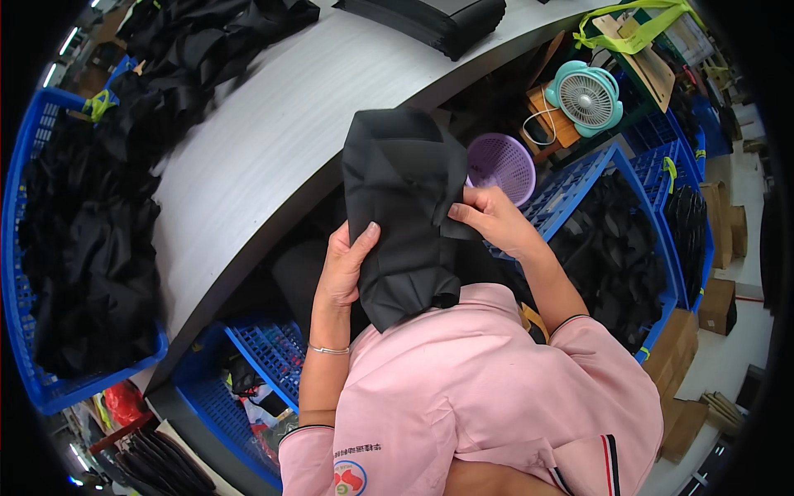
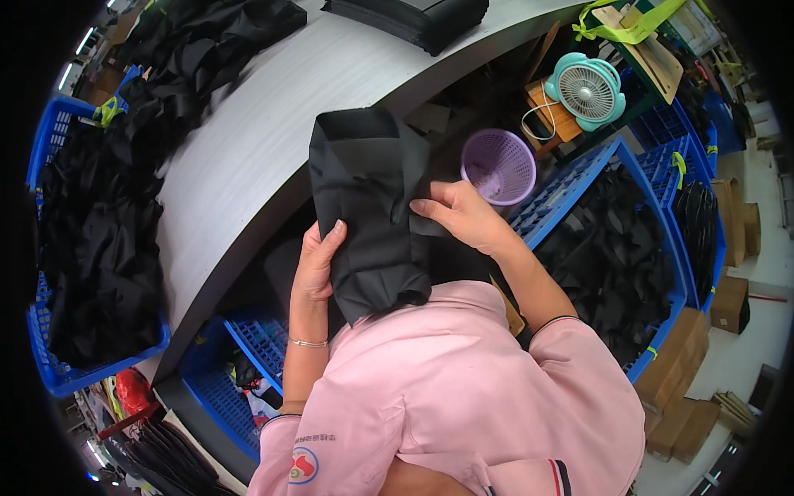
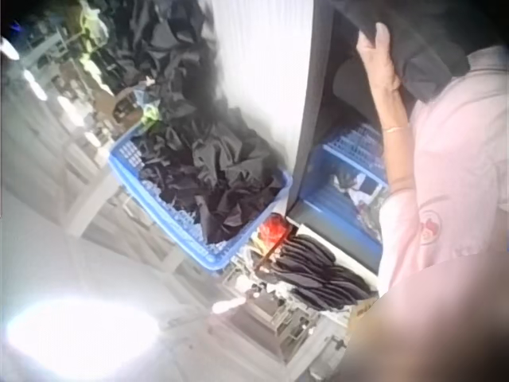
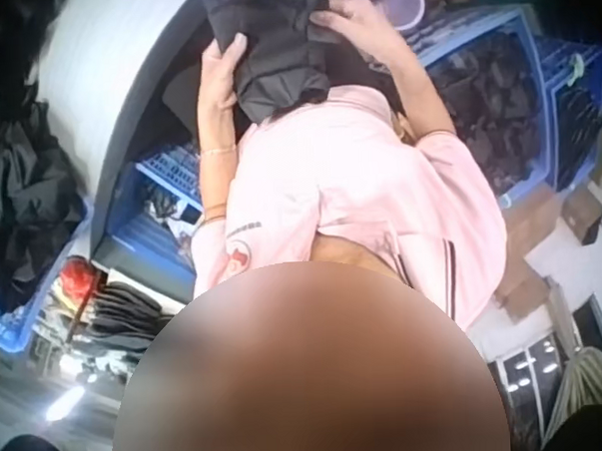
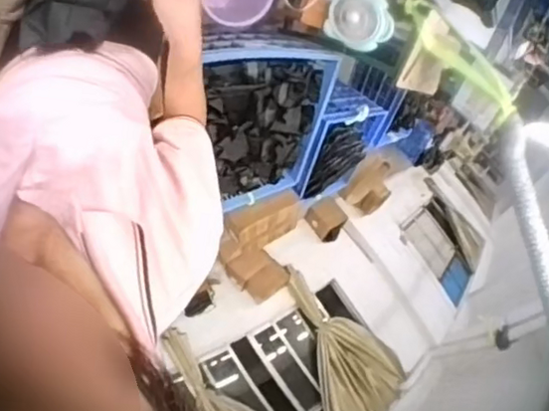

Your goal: Inspecting and sorting black fabric bags or covers at a manufacturing workstation.

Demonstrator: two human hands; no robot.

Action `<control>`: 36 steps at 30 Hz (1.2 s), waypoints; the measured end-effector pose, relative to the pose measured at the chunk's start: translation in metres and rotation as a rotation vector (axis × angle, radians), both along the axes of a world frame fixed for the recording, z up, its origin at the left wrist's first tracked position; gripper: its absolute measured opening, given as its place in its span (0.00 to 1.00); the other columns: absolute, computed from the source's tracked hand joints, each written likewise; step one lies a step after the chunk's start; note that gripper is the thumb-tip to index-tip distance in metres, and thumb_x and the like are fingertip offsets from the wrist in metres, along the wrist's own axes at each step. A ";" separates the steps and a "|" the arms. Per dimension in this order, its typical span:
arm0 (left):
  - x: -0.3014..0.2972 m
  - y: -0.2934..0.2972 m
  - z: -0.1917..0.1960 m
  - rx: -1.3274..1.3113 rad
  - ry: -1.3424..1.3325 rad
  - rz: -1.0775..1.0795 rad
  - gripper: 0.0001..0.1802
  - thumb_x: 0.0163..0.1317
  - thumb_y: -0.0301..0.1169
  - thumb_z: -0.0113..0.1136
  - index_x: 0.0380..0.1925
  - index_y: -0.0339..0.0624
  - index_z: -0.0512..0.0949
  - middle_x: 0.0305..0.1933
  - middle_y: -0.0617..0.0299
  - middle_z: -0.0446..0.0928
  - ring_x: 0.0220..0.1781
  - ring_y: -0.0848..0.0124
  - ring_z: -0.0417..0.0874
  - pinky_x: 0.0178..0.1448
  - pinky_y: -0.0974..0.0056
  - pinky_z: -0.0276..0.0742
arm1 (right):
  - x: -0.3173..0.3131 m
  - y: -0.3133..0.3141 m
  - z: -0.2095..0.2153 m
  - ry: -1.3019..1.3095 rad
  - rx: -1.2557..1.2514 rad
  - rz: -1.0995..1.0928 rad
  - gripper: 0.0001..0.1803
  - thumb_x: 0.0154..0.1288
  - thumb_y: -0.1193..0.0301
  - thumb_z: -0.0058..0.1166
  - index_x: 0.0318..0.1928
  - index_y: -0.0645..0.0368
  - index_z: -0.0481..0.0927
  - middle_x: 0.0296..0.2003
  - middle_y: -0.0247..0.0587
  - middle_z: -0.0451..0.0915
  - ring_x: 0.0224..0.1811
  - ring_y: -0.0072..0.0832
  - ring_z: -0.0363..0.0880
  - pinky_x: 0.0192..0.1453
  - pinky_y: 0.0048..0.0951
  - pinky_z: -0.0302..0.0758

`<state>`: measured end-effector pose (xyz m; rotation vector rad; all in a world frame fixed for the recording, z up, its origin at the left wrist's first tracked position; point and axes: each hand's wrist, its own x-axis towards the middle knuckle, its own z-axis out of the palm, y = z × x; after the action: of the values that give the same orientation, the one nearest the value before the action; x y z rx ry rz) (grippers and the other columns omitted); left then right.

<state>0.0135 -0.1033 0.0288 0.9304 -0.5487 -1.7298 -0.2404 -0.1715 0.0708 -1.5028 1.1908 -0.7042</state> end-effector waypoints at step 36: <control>-0.004 -0.019 0.007 -0.020 0.056 -0.035 0.18 0.64 0.27 0.67 0.53 0.33 0.79 0.51 0.58 0.84 0.49 0.72 0.84 0.57 0.65 0.80 | 0.015 -0.008 -0.022 -0.355 0.371 -0.054 0.18 0.56 0.75 0.70 0.48 0.66 0.84 0.40 0.36 0.87 0.44 0.24 0.83 0.53 0.25 0.76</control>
<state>0.0100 -0.1225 0.0363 0.8602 -0.5471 -1.7737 -0.2256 -0.1799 0.0489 -0.9932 1.0242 -0.7072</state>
